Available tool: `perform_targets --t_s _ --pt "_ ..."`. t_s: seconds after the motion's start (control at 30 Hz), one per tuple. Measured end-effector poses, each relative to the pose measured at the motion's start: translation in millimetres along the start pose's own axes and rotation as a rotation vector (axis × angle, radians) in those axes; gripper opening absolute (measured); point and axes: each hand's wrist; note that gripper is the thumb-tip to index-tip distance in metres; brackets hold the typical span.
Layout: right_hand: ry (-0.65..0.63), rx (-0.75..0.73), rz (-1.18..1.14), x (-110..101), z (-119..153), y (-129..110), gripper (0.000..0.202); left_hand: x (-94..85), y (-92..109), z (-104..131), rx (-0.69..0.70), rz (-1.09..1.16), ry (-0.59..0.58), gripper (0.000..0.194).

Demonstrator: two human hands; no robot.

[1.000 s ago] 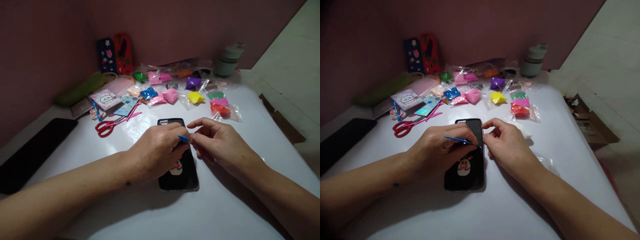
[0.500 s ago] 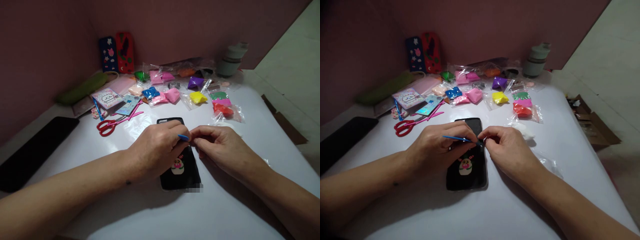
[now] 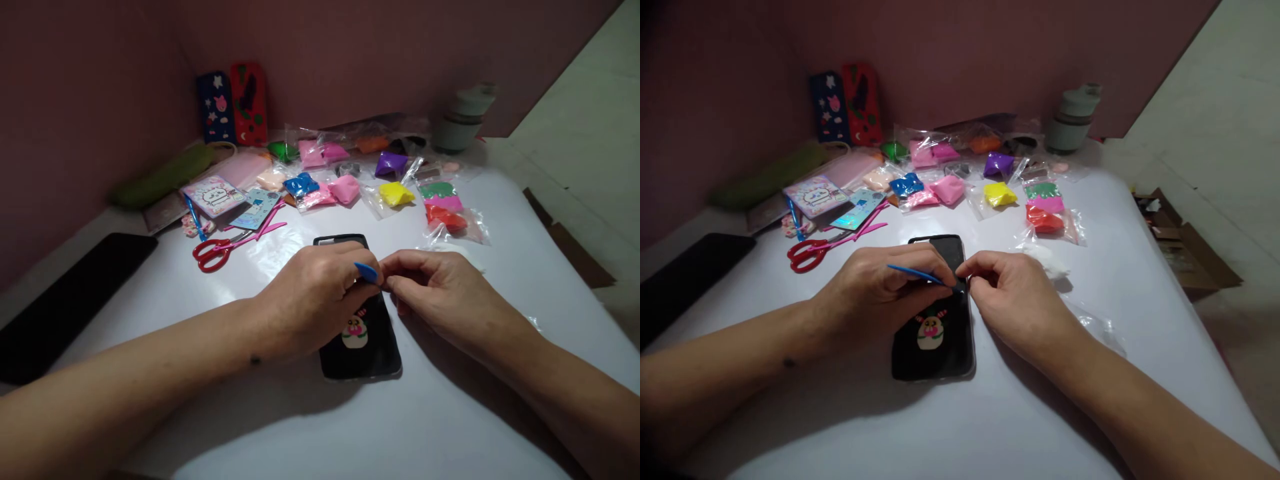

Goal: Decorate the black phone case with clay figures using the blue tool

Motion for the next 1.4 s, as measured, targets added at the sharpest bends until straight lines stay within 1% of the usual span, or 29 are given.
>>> perform_targets --t_s 0.1,0.2,0.3,0.4,0.5,0.57,0.67,0.7,0.9,1.07,1.23,1.4 --pt "0.0 0.006 0.015 0 1 0 0.025 1.5 -3 1 -0.002 0.063 0.057 0.008" --pt "0.001 0.012 0.011 0 1 0 0.025 2.9 -5 3 -0.008 0.056 0.099 0.009" --pt "-0.002 0.017 -0.002 1 1 0 0.024 2.4 -4 2 -0.038 0.023 0.045 0.01" --pt "-0.002 0.011 -0.001 0 0 -1 0.024 1.6 -1 0 -0.019 -0.005 0.015 0.011" --pt "-0.004 0.012 0.004 0 1 -2 0.023 1.9 -1 0 -0.008 0.0 0.017 0.01" --pt "-0.005 0.013 0.006 -1 1 -2 0.022 2.3 -2 0 -0.022 0.048 0.028 0.009" --pt "-0.003 0.005 0.002 -1 2 0 0.022 1.6 -3 1 -0.033 0.122 0.077 0.009" --pt "-0.002 -0.005 -0.002 -1 1 0 0.022 0.7 -4 1 -0.037 0.126 0.084 0.009" --pt "-0.01 -0.104 -0.011 1 5 3 0.018 -10.7 -1 -3 -0.073 0.025 0.038 0.011" --pt "0.055 -0.25 0.123 3 12 3 0.013 -18.9 -3 -2 -0.149 0.042 0.115 0.015" --pt "0.084 -0.293 0.208 5 10 3 0.012 -20.6 -4 1 -0.184 0.062 0.158 0.016" --pt "0.083 -0.317 0.241 7 8 2 0.014 -20.8 -3 1 -0.208 0.032 0.113 0.011"
Point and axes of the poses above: each hand's wrist, its own z-axis away from the middle knuckle, its own x-axis out of the palm, y = z × x, and after that the axes turned 14 degrees about x, right-handed
